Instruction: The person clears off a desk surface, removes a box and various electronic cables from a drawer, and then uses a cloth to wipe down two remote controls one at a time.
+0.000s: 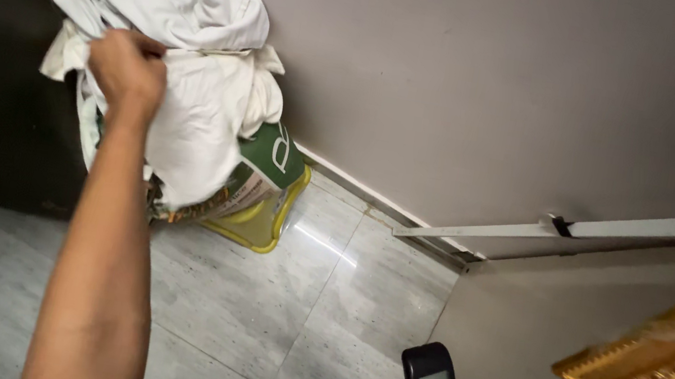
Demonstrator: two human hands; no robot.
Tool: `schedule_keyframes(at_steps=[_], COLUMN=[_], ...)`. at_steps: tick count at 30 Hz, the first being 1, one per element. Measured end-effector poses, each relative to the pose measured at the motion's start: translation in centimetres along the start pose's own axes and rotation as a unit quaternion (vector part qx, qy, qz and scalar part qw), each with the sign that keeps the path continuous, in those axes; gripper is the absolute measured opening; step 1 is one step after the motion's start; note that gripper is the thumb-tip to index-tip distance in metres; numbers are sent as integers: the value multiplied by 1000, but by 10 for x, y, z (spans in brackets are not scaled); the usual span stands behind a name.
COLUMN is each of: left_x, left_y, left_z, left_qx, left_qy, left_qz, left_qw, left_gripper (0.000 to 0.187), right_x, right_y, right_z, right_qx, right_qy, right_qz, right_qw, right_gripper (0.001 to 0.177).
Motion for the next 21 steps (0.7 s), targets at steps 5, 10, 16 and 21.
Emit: schedule_keyframes(at_steps=[5, 10, 16, 21], left_x=[23, 84, 237, 337], left_y=[63, 103, 29, -69], left_z=[13, -17, -125, -245], left_qx=[400, 353, 253, 270], left_qy=[-493, -661, -718, -703], left_qz=[-66, -77, 20, 204], left_qw=[769, 657, 648, 625], left_gripper=[21, 17, 22, 30], right_x=[0, -11, -22, -14], right_y=[-4, -28, -82, -135], right_z=[3, 32, 131, 198], right_qx=[21, 60, 159, 208], right_qy=[22, 65, 73, 109], right_qz=[1, 15, 105, 108], right_qw=[1000, 996, 979, 966], right_gripper=[77, 76, 75, 72])
Point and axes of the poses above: each hand's wrist, its own y-axis towards the middle knuckle, its own x-axis out of the back of the hand, z = x × y, the point moved 5 cm from there along y, towards the middle knuckle, and after that the axes turned 3 degrees about x, right-handed, at the moved point
